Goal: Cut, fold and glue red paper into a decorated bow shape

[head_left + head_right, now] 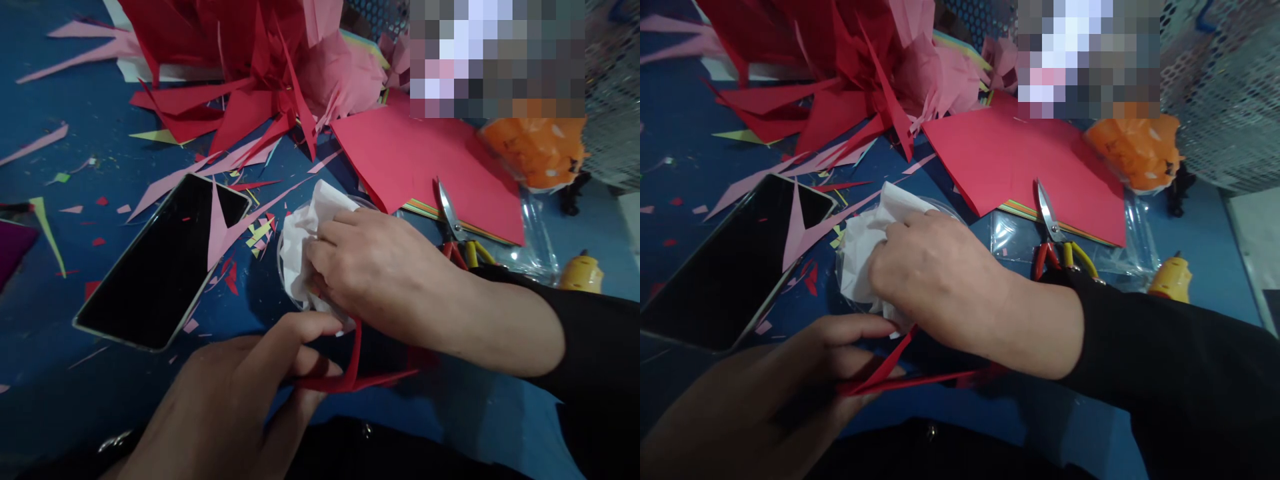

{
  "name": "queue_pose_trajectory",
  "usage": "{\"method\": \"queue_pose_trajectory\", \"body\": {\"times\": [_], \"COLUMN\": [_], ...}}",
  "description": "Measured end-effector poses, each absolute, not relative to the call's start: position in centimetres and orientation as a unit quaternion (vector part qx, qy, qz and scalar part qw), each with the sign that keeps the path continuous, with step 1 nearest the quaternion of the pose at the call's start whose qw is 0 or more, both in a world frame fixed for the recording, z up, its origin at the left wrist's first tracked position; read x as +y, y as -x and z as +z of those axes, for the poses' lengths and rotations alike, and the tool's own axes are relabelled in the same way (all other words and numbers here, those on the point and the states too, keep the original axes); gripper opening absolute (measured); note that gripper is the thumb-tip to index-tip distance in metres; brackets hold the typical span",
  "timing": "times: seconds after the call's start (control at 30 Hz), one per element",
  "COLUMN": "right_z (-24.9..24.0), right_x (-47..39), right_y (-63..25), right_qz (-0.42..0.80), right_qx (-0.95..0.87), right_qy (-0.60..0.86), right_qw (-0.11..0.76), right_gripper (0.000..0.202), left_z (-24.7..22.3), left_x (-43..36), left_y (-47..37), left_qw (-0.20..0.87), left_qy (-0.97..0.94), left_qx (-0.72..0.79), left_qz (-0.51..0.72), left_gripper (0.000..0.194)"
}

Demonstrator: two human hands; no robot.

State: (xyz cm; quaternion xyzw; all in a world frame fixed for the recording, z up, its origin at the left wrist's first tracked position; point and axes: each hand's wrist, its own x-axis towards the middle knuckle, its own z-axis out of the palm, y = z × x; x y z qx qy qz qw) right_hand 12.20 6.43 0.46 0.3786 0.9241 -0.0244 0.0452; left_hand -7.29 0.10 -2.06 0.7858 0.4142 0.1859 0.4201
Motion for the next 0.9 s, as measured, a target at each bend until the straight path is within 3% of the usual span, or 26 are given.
{"method": "queue_pose_trajectory", "body": {"times": [0.4,0.9], "right_z": [0.7,2.4], "right_x": [6.5,6.8], "right_y": [-12.6,-13.5], "right_qz": [-0.097,-0.308], "right_qx": [0.903,0.794], "right_qy": [-0.418,-0.516], "right_qw": [0.038,-0.090], "right_gripper": [0.014,0.013], "left_z": [-2.1,-1.7], "left_x": [0.3,0.4], "left_y": [7.4,7.0], "left_qw": [0.442,0.476], "left_qy": [-0.782,-0.752], "left_qx": [0.406,0.437], "left_qz": [0.167,0.129], "left_gripper": [0.055,0.057]}}
